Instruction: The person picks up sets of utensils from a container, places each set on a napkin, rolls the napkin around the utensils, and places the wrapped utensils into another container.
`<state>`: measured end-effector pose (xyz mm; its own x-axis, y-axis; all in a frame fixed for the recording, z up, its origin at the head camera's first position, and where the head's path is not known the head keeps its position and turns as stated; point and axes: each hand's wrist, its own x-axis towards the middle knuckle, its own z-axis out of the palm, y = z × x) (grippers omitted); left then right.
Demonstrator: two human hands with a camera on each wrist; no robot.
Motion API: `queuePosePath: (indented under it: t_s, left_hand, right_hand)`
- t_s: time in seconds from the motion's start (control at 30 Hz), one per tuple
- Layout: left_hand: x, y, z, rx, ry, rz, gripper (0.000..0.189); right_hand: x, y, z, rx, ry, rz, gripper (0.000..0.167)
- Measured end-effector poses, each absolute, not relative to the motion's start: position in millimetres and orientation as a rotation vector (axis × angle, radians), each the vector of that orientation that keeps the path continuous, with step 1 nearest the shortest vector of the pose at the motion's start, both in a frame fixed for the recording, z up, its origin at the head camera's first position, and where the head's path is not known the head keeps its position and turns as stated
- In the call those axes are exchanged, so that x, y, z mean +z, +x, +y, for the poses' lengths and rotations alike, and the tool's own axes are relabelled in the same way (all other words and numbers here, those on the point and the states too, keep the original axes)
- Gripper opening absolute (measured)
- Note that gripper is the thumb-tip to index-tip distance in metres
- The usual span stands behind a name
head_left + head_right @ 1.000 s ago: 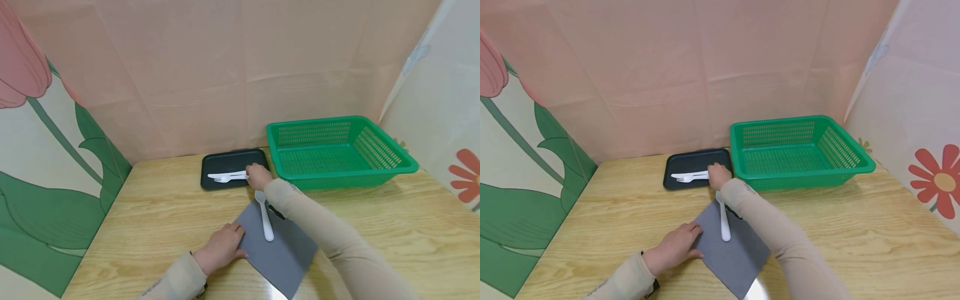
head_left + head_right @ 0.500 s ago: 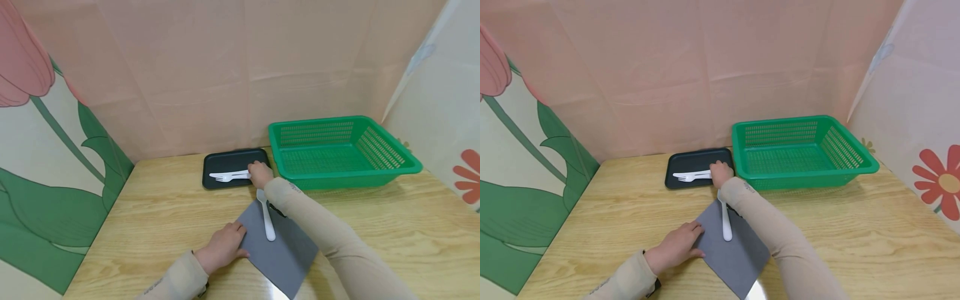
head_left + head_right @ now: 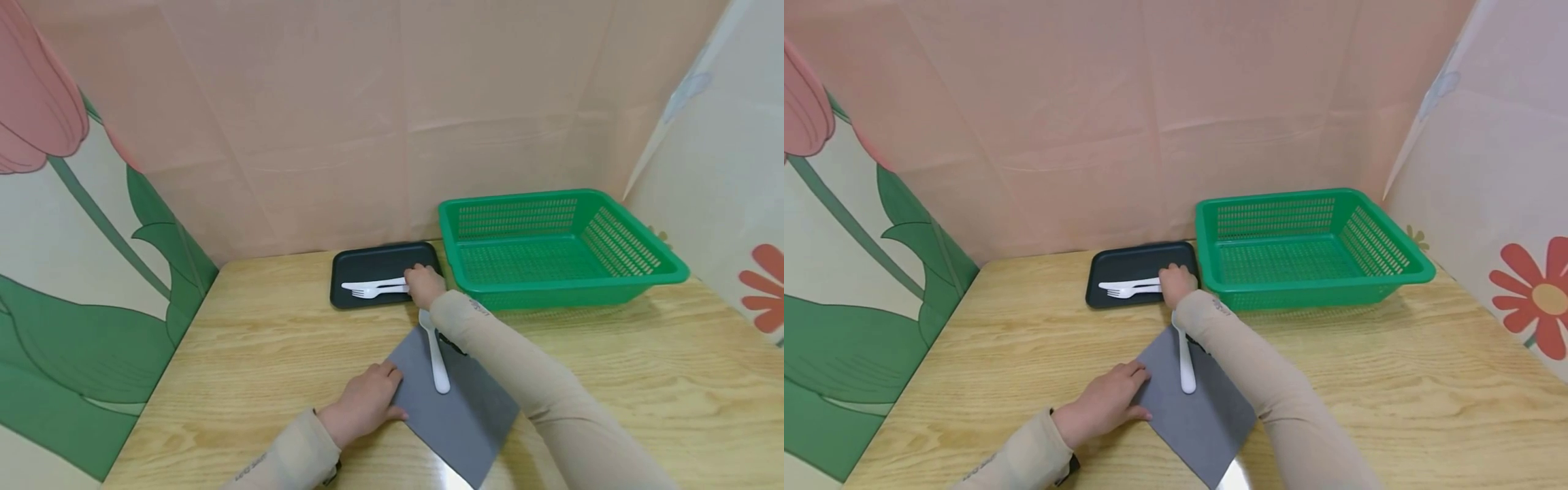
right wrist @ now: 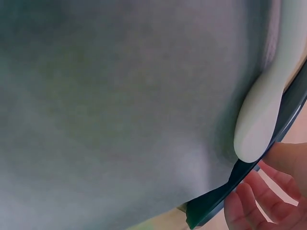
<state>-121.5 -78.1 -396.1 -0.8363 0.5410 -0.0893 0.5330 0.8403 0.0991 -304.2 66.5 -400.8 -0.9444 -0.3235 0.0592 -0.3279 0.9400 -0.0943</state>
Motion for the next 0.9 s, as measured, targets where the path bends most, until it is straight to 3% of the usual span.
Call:
queuePosePath:
  t_s: [0.9]
  left_hand:
    - [-398.7,-121.9,-78.7,0.122,0.841,2.89,0.057]
  right_hand:
    - [-400.6,-302.7,66.8,0.071,0.536,-3.011,0.015]
